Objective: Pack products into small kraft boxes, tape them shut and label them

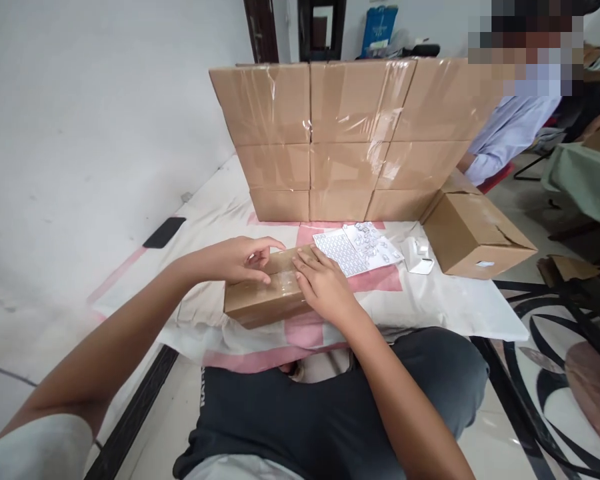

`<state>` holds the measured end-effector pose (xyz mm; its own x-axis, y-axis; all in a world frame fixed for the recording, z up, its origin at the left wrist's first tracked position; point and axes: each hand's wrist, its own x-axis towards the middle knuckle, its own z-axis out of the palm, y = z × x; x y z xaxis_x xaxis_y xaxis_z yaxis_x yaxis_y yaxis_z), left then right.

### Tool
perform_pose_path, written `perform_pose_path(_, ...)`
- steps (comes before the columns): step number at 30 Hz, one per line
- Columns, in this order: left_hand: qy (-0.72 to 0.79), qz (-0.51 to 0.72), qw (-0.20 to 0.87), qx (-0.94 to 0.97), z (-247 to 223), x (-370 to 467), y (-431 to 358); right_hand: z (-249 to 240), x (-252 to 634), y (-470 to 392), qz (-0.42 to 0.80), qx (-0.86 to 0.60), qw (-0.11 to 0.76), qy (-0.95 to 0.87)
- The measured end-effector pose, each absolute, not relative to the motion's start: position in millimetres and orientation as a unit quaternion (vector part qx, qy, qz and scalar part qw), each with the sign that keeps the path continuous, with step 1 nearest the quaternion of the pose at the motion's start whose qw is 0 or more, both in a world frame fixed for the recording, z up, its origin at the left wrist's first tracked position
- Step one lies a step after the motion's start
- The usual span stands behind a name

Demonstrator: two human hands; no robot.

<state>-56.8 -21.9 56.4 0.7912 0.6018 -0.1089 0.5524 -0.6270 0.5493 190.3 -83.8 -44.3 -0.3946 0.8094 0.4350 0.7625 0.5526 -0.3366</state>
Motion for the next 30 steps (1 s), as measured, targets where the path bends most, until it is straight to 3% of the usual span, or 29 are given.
perform_pose_path(9,0.395,0.008,0.277,0.876,45.3,-86.2,-22.3,-47.2,192.6,-86.2,0.048,-0.478,0.281,-0.83)
perform_pose_path(18,0.417,0.048,0.111,0.901,30.4,-95.5,-22.6,-49.8,190.0,-83.7,0.046,-0.472,0.301,-0.827)
perform_pose_path(24,0.449,0.143,0.329,0.819,-1.1,-98.2,-17.1,-50.3,187.9,-83.6,0.036,-0.479,0.299,-0.825)
perform_pose_path(27,0.47,0.169,0.365,0.786,-6.4,-101.0,-19.3,-50.1,185.0,-84.8,0.031,-0.495,0.301,-0.815)
perform_pose_path(30,0.471,0.111,0.399,0.779,-2.7,-107.8,-23.6,-49.9,181.9,-85.0,0.03,-0.505,0.309,-0.805)
